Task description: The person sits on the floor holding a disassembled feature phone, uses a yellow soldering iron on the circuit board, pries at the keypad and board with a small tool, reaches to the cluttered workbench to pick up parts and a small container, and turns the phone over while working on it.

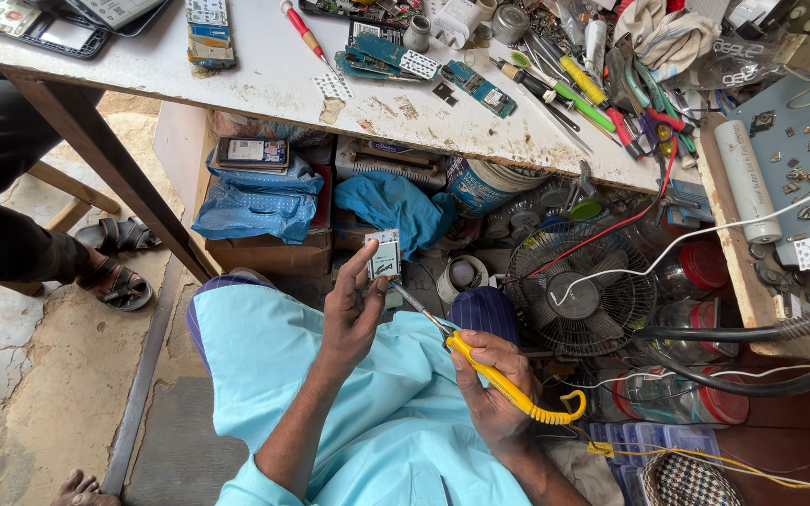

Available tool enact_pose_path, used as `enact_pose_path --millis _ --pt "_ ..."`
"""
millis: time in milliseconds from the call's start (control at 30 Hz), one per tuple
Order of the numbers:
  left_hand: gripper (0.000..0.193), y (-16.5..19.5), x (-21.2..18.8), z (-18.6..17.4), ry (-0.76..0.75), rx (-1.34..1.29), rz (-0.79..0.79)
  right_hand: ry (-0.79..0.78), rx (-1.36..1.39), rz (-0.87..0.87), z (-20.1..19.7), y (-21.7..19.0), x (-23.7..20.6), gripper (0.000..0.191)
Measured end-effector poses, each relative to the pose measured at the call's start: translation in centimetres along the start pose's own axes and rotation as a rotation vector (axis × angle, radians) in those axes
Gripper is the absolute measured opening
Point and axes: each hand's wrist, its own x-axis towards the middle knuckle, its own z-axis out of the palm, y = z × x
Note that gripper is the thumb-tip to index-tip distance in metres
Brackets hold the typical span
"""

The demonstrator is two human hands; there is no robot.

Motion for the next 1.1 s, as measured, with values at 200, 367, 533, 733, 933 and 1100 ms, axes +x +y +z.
enact_pose_path --millis 200,367,533,733,933,1100 --pt "0.058 -0.05 0.06 -0.13 -0.008 0.012 0.007 -0.007 0.044 0.006 0.19 0.06 -0.01 0.03" --pt "0.059 -0.06 0.06 -0.21 -0.003 0.001 -0.014 -0.008 0.038 -0.001 0.23 0.09 -0.04 0.03" --pt "0.06 -0.08 0.03 -0.13 0.0 0.008 0.036 -0.005 0.019 -0.01 0.18 0.0 -0.04 0.031" --pt "0.06 -0.02 0.01 -0.1 0.004 -0.008 0.038 0.009 -0.021 -0.004 0.1 -0.27 0.07 0.031" --pt "0.06 0.0 0.03 -0.16 0.008 -0.024 0.005 -0.001 -0.017 0.002 0.19 -0.44 0.1 0.03" --pt "0.059 -0.08 -0.14 -0.19 0.014 -0.013 0.012 0.011 -0.036 -0.005 0.19 -0.39 0.1 0.03"
